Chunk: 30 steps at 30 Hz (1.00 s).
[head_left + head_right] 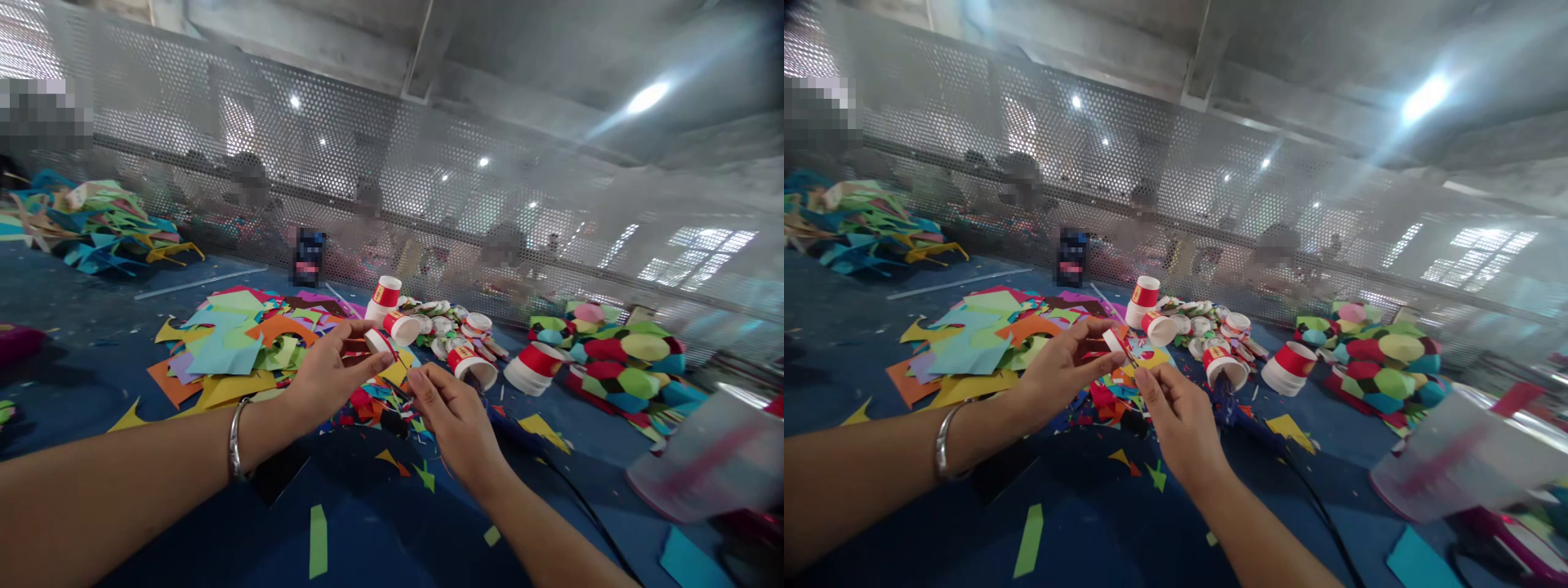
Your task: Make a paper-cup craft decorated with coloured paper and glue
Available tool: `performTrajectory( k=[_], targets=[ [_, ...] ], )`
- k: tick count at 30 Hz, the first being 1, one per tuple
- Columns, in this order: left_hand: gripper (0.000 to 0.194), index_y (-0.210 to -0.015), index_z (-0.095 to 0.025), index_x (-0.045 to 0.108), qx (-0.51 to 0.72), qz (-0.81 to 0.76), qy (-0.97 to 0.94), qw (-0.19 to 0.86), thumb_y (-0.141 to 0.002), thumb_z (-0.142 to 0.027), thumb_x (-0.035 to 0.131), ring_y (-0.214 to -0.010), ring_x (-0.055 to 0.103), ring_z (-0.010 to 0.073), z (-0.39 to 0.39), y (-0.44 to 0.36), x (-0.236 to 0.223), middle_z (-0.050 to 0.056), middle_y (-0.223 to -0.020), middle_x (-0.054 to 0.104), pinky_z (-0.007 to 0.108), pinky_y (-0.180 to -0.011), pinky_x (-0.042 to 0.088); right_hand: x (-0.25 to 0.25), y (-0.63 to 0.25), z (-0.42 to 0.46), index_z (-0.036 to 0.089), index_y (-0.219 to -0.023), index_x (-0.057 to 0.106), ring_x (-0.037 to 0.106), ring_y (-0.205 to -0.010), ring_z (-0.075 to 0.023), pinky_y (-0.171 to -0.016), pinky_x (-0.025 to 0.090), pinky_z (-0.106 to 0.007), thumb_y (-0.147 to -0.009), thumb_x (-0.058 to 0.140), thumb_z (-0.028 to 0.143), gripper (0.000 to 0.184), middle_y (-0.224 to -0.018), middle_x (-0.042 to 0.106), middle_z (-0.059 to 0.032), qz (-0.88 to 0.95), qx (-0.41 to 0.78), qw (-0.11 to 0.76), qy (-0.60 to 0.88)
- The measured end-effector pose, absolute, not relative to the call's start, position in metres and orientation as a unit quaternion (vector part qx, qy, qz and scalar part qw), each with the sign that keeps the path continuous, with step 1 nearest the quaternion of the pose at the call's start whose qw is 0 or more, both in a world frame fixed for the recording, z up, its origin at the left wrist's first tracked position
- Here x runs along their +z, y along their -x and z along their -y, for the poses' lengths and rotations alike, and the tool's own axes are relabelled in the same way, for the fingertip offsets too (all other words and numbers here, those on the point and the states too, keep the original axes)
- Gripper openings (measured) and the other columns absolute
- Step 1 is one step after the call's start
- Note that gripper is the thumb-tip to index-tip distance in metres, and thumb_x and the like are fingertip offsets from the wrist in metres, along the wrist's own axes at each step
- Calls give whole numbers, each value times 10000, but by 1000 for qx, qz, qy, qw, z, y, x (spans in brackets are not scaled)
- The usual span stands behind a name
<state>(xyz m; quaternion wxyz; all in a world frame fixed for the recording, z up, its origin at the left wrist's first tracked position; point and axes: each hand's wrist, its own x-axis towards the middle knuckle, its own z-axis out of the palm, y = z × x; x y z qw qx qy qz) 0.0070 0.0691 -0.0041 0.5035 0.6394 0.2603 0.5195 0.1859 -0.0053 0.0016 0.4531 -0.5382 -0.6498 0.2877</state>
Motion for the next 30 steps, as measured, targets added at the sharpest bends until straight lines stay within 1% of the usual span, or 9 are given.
performTrajectory(
  k=[3,7,12,18,22,26,30],
  targets=[
    [529,-1233,-165,526,515,-248,-655,494,-794,-374,734,-1016,662,257,-68,-7,-4,121,-1074,682,411,-908,557,2,-186,5,214,-768,511,232,-530,-104,-457,154,-263,-981,489,565,412,-615,285,63,648,296,455,534],
    [512,-1227,-166,531,511,-243,-664,489,-794,-362,722,-1019,661,263,-65,-7,-2,123,-1093,676,428,-914,563,3,-186,5,217,-742,478,213,-525,-104,-458,149,-265,-974,501,570,423,-607,264,70,647,304,452,534],
    [505,-1222,-174,543,524,-253,-665,468,-800,-382,726,-1067,643,262,-66,-7,-1,133,-1171,646,408,-919,562,3,-185,5,220,-745,487,215,-527,-110,-457,151,-271,-969,500,576,421,-618,266,65,647,299,455,534],
    [500,-1225,-180,546,506,-237,-678,478,-797,-361,730,-1030,649,240,-65,-8,-3,109,-1111,653,410,-918,565,3,-185,6,218,-723,467,226,-522,-107,-457,160,-268,-968,513,562,424,-609,277,66,647,303,458,529],
    [486,-1210,-188,566,492,-216,-690,485,-785,-348,739,-1062,642,240,-62,-11,-7,97,-1116,658,424,-947,559,2,-185,5,215,-751,501,221,-526,-107,-457,154,-266,-970,509,564,411,-611,278,67,647,308,453,530],
    [477,-1188,-184,551,478,-220,-681,510,-780,-340,741,-999,670,239,-62,-12,-8,99,-1063,677,428,-901,576,0,-185,4,217,-739,492,241,-522,-107,-453,168,-263,-968,505,572,422,-610,299,67,647,296,454,536],
    [443,-1137,-194,565,481,-230,-685,497,-774,-372,747,-988,671,244,-61,-13,-9,94,-1054,683,420,-870,580,1,-184,4,219,-717,477,262,-510,-106,-446,185,-261,-965,504,574,434,-601,331,65,651,277,454,542]
  ],
)
